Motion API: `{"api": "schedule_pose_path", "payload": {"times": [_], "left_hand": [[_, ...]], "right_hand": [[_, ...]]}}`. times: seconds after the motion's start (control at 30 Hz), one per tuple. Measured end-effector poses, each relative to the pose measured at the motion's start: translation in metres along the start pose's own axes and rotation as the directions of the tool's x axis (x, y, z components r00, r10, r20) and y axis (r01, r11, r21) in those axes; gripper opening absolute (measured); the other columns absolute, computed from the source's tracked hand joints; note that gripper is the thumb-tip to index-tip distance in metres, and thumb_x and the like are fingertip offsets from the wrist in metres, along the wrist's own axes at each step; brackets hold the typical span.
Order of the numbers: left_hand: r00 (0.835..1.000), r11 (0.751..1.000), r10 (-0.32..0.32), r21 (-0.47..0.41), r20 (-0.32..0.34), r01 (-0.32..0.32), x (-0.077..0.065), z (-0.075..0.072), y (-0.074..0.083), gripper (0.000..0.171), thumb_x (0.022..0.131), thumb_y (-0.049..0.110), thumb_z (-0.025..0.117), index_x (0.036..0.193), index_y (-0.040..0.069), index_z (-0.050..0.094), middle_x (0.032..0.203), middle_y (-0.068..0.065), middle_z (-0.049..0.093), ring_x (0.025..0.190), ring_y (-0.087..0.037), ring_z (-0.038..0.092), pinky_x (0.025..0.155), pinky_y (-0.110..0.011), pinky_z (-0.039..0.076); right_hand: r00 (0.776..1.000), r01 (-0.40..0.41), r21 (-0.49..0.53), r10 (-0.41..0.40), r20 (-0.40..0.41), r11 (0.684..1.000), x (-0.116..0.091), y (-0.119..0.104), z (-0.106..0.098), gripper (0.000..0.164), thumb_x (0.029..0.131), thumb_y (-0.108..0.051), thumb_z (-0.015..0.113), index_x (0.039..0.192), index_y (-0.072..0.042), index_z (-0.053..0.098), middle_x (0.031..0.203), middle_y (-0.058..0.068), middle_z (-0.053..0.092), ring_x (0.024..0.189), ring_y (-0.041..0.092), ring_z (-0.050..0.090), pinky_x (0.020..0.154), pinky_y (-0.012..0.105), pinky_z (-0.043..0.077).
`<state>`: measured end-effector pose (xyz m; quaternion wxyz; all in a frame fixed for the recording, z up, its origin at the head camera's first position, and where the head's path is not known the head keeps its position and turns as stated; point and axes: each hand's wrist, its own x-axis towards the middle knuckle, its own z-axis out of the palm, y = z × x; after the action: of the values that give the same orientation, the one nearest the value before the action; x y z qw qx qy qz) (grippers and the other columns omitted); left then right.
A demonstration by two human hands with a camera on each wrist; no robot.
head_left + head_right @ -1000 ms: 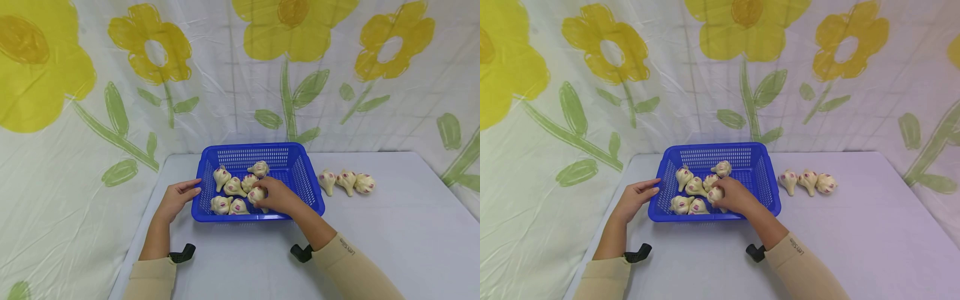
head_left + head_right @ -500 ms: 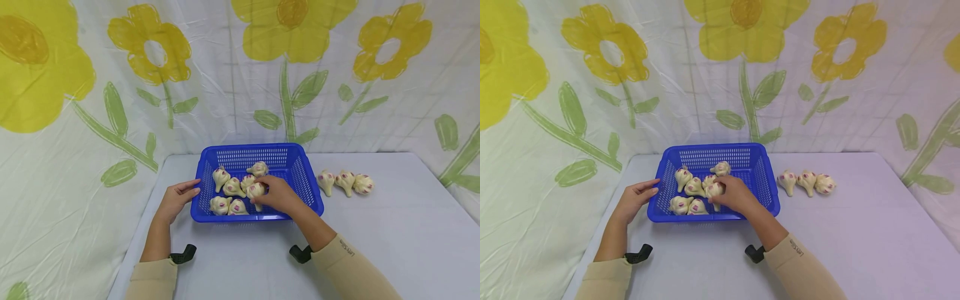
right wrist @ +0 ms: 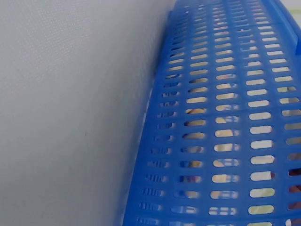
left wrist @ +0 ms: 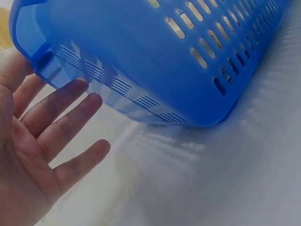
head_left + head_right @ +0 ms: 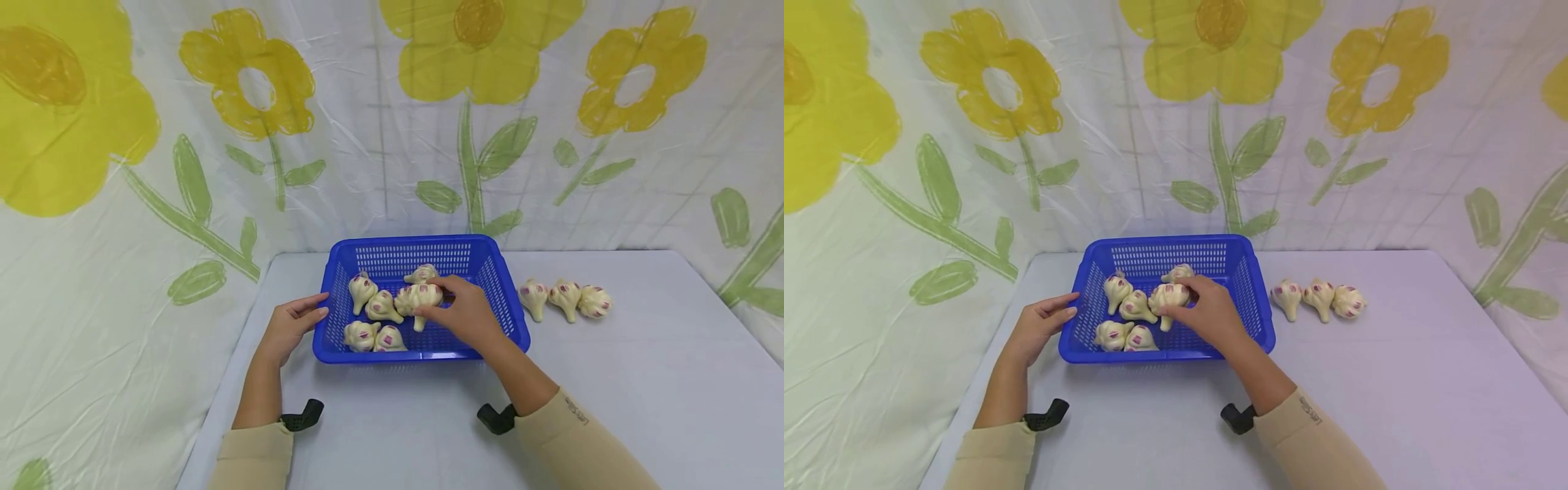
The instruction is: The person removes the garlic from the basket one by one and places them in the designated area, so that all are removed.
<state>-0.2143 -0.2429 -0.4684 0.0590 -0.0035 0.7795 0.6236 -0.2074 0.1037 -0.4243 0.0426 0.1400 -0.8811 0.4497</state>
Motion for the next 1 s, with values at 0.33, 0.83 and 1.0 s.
{"api": "schedule_pose_path", "payload": {"times": [0.33,0.83,1.0], "left_hand": [[1.0,1.0,0.02,-0.019,-0.011,-0.02,-0.002,0.001,-0.001,0.054,0.09,0.036,0.072,0.134,0.008,0.061,0.131,-0.018,0.063,0.099,-0.008,0.07,0.087,-0.027,0.057],[1.0,1.0,0.01,-0.011,-0.021,-0.011,-0.003,0.004,-0.002,0.054,0.09,0.04,0.071,0.135,0.013,0.061,0.136,-0.014,0.061,0.114,-0.02,0.066,0.092,-0.029,0.056],[0.999,0.999,0.017,-0.027,-0.032,-0.018,-0.005,0.005,-0.001,0.054,0.089,0.039,0.072,0.135,0.012,0.062,0.136,-0.013,0.061,0.112,-0.019,0.066,0.09,-0.028,0.056]], "right_hand": [[0.992,0.095,0.051,-0.09,-0.083,0.994,-0.005,0.006,-0.029,0.058,0.081,-0.036,0.08,0.131,-0.012,0.062,0.121,0.005,0.064,0.111,0.022,0.064,0.092,0.038,0.056],[0.928,-0.153,0.128,0.187,-0.322,0.98,-0.02,0.055,-0.135,0.061,0.088,-0.033,0.074,0.141,-0.011,0.054,0.134,0.008,0.058,0.115,0.004,0.057,0.086,0.007,0.049],[0.871,-0.274,0.212,0.336,-0.358,0.938,-0.03,0.079,-0.167,0.064,0.087,-0.037,0.074,0.144,-0.02,0.051,0.131,-0.007,0.055,0.117,0.0,0.052,0.08,0.002,0.046]]}}
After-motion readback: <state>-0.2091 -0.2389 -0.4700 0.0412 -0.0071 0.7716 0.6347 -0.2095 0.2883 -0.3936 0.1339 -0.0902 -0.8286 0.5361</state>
